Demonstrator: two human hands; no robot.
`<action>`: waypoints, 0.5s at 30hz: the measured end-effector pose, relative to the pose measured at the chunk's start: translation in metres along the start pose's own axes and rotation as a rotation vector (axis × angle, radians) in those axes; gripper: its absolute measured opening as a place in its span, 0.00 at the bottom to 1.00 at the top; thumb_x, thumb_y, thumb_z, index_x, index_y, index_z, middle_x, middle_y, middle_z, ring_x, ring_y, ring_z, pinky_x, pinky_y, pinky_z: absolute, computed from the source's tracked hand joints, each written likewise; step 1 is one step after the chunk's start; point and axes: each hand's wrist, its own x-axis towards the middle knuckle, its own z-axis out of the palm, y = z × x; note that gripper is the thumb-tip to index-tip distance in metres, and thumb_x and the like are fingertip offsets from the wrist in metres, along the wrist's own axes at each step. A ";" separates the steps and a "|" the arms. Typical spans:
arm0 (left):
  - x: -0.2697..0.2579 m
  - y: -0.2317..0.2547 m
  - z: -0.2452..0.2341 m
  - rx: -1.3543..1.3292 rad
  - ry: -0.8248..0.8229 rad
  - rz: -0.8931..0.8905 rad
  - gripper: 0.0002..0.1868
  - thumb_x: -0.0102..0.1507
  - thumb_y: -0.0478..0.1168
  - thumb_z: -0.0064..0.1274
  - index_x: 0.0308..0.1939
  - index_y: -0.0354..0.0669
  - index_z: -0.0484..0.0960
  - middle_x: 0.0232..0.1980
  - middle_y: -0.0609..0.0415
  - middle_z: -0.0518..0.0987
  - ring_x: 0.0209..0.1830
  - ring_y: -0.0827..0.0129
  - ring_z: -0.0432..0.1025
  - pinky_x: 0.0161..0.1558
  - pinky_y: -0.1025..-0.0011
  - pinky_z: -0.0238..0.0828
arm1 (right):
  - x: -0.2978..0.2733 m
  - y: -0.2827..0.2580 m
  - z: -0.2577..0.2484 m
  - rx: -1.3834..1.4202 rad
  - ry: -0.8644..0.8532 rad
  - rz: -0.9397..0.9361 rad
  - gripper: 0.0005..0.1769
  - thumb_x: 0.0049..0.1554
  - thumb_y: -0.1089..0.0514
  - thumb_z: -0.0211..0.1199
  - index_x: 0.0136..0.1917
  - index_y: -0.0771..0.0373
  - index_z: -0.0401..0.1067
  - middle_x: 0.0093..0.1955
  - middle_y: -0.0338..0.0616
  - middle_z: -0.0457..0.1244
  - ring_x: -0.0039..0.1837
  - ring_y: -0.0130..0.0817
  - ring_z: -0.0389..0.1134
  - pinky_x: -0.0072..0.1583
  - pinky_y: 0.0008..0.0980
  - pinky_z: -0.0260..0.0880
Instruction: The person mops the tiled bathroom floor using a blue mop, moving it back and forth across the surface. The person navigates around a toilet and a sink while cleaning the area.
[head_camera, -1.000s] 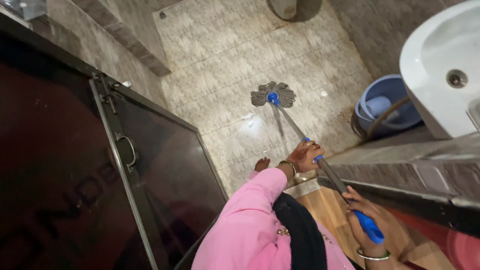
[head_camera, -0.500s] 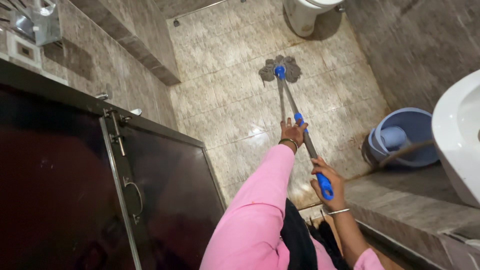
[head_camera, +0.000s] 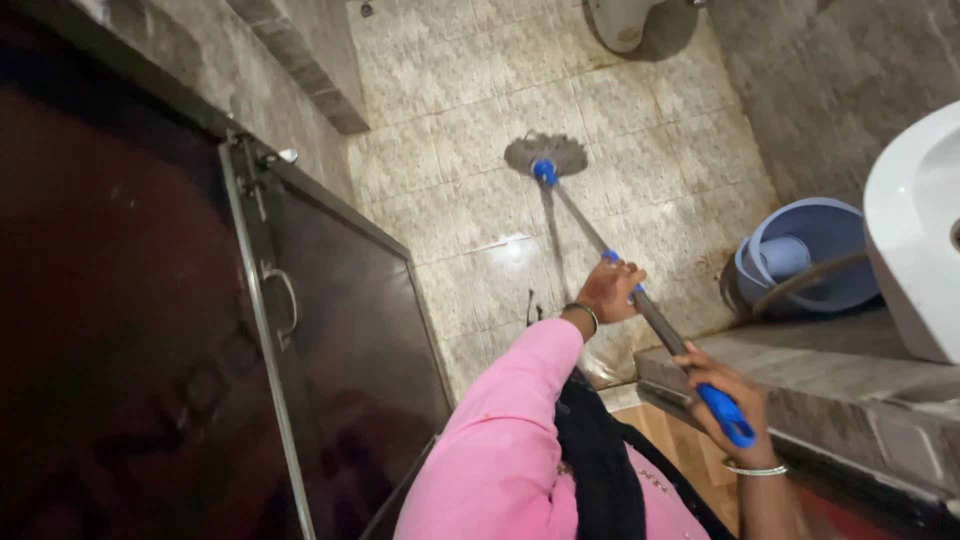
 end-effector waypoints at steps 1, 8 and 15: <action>-0.012 0.013 0.001 -0.031 0.052 0.054 0.29 0.57 0.61 0.58 0.50 0.43 0.82 0.51 0.48 0.81 0.56 0.53 0.73 0.64 0.57 0.65 | -0.015 -0.008 -0.008 0.000 -0.006 0.003 0.13 0.43 0.72 0.62 0.44 0.66 0.71 0.58 0.54 0.70 0.73 0.51 0.66 0.72 0.44 0.64; -0.084 0.065 0.019 -0.087 0.211 0.176 0.26 0.53 0.60 0.60 0.41 0.43 0.81 0.47 0.44 0.80 0.54 0.48 0.72 0.58 0.55 0.65 | -0.078 -0.059 -0.026 0.067 -0.076 -0.083 0.12 0.45 0.72 0.57 0.44 0.66 0.73 0.59 0.55 0.69 0.73 0.51 0.66 0.72 0.45 0.64; -0.101 0.033 -0.004 -0.067 0.197 0.036 0.27 0.58 0.63 0.61 0.30 0.42 0.77 0.38 0.43 0.78 0.51 0.49 0.72 0.64 0.54 0.63 | -0.056 -0.063 0.032 -0.046 0.023 -0.108 0.07 0.48 0.72 0.58 0.40 0.64 0.71 0.57 0.53 0.71 0.71 0.49 0.70 0.68 0.39 0.71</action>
